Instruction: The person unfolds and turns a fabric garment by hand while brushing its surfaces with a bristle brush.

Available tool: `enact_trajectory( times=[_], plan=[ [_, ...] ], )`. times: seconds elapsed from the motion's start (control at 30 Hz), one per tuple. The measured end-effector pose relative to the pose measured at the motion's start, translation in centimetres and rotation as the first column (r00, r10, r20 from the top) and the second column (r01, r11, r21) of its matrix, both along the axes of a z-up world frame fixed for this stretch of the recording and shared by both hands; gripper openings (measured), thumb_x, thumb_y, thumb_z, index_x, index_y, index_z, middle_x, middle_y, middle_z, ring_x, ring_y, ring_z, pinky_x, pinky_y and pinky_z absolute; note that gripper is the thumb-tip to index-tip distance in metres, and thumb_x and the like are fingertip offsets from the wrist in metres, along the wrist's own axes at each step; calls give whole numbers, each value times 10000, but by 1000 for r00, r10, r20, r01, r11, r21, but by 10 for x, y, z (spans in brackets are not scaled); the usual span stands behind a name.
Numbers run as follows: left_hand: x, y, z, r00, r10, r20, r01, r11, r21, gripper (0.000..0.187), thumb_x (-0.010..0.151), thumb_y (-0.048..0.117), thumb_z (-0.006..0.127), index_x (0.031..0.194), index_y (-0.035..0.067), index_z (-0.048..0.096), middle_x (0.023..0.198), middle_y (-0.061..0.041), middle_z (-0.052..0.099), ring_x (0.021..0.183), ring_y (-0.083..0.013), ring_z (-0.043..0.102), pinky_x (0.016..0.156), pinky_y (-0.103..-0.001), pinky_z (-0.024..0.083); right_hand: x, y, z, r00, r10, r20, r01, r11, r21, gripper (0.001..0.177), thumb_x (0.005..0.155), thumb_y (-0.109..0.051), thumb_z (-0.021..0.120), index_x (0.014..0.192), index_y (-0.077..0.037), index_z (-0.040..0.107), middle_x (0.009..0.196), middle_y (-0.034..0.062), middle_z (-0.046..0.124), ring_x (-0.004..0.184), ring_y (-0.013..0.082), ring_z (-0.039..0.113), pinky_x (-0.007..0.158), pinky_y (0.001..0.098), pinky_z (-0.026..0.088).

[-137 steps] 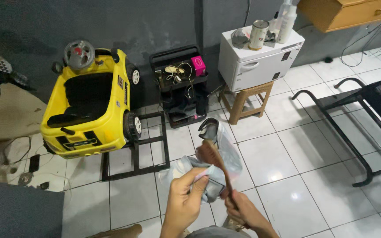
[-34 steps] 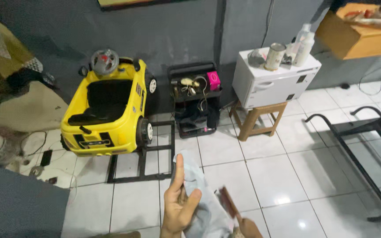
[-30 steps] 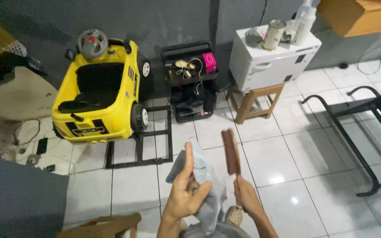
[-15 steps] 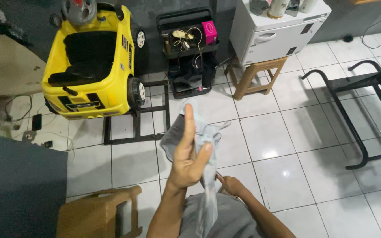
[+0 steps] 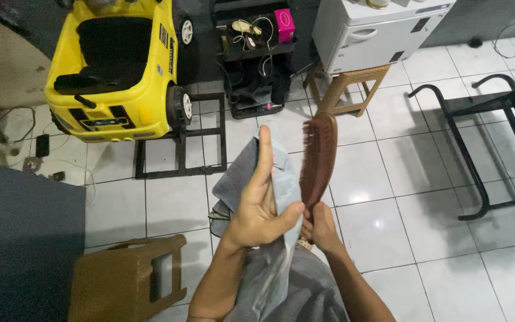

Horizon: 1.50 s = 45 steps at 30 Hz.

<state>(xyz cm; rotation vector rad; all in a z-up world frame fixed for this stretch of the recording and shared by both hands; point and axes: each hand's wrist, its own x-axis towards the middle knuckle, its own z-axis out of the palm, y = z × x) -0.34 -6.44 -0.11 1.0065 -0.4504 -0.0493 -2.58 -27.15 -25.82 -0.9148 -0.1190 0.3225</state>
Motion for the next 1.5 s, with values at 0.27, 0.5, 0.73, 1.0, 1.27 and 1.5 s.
enact_trajectory(
  times=[0.27,0.5,0.73,1.0,1.27,1.5],
  plan=[
    [-8,25,25,996,61,-66,-63,998,-28,1063,805,-84,588,1604,11,-106,1650,-6,255,1273,-30,500,1033,-203,437,12,44,-72,886,453,97,-137,457,-879,348,1109,-337,560,1294,-56,649,1153,207,710,1062,331,685,889,429,552],
    [-24,45,47,982,159,101,-133,965,-225,935,949,-69,550,1684,23,-21,1274,-99,612,1065,-105,598,986,-247,488,-25,-34,-143,725,444,-527,-301,-484,-822,463,1032,-433,353,1294,-194,651,1153,152,688,1098,374,675,919,532,540],
    [-16,46,34,989,148,-29,-151,972,-179,1133,817,-92,573,1699,39,-125,1503,-122,471,1201,-122,534,1102,-242,405,-16,-63,-128,911,-117,-396,-401,-21,-916,651,1082,-480,321,971,40,697,834,253,732,635,387,751,674,442,601],
    [14,-33,6,979,205,-5,-205,978,-41,1070,875,-186,459,1604,69,-281,1660,-88,32,1210,-134,384,1063,-267,369,-27,24,-12,940,-321,-120,297,938,-180,364,1171,-342,423,1005,-42,545,745,1,555,561,106,510,446,268,436],
    [17,-29,2,907,367,207,-364,930,-57,1018,993,-150,521,1645,74,-228,1731,-102,19,1489,-130,195,1243,-237,146,-5,54,-39,907,168,387,326,304,-895,218,1067,-233,567,1246,-112,595,1034,32,670,956,157,620,792,328,497],
    [31,10,-1,756,600,262,-613,789,-38,990,1016,-97,602,1662,29,-136,1718,-116,-75,1581,-166,26,1312,-292,9,20,24,-52,901,392,187,210,-14,-978,266,989,-261,649,1157,-56,670,918,95,699,831,175,661,765,357,539]
  ],
)
